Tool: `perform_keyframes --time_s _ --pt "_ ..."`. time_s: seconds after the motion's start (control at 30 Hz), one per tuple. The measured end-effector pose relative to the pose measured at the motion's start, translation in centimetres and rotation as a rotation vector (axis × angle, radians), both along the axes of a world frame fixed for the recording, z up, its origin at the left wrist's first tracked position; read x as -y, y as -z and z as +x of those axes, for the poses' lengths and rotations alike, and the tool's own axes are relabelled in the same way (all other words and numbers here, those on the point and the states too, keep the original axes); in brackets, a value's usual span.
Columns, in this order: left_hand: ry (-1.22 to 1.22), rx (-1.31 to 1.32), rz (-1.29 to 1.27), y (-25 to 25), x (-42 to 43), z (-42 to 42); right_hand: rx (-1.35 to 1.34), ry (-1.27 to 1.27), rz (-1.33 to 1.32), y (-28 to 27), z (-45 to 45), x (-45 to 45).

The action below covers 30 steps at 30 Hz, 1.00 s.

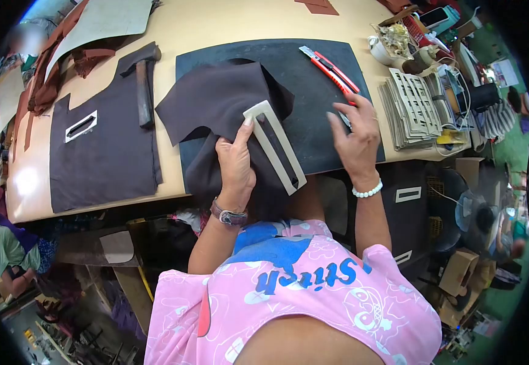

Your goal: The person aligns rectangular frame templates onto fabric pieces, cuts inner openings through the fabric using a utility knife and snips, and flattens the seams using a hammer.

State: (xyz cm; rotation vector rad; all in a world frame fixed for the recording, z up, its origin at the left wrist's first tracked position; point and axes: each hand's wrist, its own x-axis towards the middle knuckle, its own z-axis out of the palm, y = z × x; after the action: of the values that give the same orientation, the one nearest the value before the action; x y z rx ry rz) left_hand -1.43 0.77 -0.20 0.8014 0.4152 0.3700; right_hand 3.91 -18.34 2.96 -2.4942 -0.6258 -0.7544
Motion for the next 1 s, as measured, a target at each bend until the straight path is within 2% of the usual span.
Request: perform_keyframes --time_s 0.1,0.17,0.33,0.47,0.57,0.67,0.77,0.87,1.0 --pt "0.018 -0.030 0.006 -0.1 0.0 -0.2 -0.023 -0.352 0.097 -1.7 -0.5 -3.5" --pt "0.058 -0.051 -0.006 -0.1 -0.2 -0.3 0.058 -0.478 0.036 -1.5 -0.2 -5.2" --pt "0.051 -0.003 0.026 0.5 -0.2 -0.3 0.225 -0.534 -0.151 -1.2 0.6 -7.0" --pt "0.028 0.018 0.036 0.5 -0.1 -0.1 0.185 -0.571 -0.135 -1.0 1.9 -6.9" --pt "0.097 -0.051 0.043 0.3 -0.3 -0.2 0.188 -0.612 -0.142 -1.1 2.7 -6.8" --pt "0.151 -0.017 0.058 0.3 -0.4 -0.3 0.105 -0.640 -0.172 -1.3 3.4 -7.0" --pt "0.126 -0.037 0.024 0.8 -0.6 -0.2 0.026 -0.666 -0.073 -1.1 3.7 -7.4" --pt "0.156 -0.040 0.065 0.3 -0.5 -0.4 -0.123 -0.649 -0.026 -1.0 3.8 -7.8" --pt "0.155 -0.026 -0.003 0.3 -0.6 -0.3 -0.283 -0.550 0.049 -0.9 4.1 -8.8"
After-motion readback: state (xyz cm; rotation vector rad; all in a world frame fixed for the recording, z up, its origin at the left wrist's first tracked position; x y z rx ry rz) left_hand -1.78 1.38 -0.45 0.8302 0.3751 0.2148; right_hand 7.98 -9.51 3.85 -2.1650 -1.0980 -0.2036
